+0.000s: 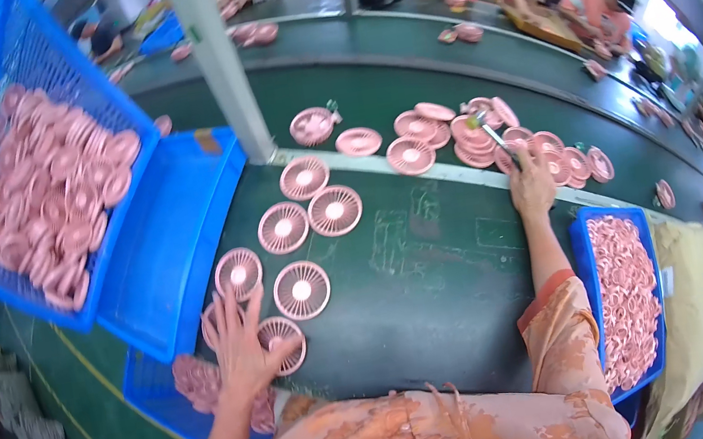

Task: The person taps fan covers with a small mallet, unloads fan grilles from a crate onto the table, and assembles plastic rings into the centers of the grilles by hand.

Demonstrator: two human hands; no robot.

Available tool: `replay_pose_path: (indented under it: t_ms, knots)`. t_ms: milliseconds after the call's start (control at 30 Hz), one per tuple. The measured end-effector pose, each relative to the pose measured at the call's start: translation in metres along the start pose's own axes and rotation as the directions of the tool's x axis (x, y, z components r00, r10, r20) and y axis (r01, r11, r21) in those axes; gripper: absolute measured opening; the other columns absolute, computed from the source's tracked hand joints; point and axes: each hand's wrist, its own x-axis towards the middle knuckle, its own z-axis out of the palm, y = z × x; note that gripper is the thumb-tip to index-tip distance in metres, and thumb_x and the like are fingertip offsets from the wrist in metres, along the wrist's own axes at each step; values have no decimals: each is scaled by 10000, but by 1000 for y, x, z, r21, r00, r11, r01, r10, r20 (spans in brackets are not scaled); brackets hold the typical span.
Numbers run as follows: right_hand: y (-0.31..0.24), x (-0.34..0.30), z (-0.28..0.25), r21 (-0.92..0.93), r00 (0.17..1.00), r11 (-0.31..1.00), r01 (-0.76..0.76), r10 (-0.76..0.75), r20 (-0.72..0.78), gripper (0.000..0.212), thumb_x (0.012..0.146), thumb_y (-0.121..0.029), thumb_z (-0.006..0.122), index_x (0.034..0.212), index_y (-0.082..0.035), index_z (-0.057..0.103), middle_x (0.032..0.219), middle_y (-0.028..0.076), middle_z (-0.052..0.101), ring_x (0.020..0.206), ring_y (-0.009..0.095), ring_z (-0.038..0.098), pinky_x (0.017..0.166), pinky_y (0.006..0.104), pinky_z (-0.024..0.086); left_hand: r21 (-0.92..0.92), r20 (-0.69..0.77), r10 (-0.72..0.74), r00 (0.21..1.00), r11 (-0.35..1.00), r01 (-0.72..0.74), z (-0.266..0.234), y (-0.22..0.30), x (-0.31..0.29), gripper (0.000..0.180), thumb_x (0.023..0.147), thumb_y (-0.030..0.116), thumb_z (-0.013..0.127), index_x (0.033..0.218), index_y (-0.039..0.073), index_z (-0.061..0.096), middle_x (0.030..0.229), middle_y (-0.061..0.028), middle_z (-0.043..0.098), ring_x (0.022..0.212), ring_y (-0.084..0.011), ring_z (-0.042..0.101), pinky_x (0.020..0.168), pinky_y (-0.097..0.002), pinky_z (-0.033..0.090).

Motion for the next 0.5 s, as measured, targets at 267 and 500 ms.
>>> replay_pose_path:
  t_ms: [267,500]
  knots:
    - [6,-12,-1,-22,999,1000,10,-11,-33,288,861,-171,700,1144,-223,681,1217,85,628,1105,337,637,842,484,559,-108,16,100,995,989,-97,18,27,34,1088,714,659,818,1604,209,382,1691,-247,164,1547,-517,101,1144,-776,133]
    - [0,-9,2,-32,1000,999,-28,28,7,260,887,-230,712,1146,-221,690,1193,73,634,1117,319,633,818,481,563,-114,26,226,974,969,-221,39,55,100,1031,729,689,789,1584,253,413,1695,-176,211,1527,-547,123,1096,-827,156]
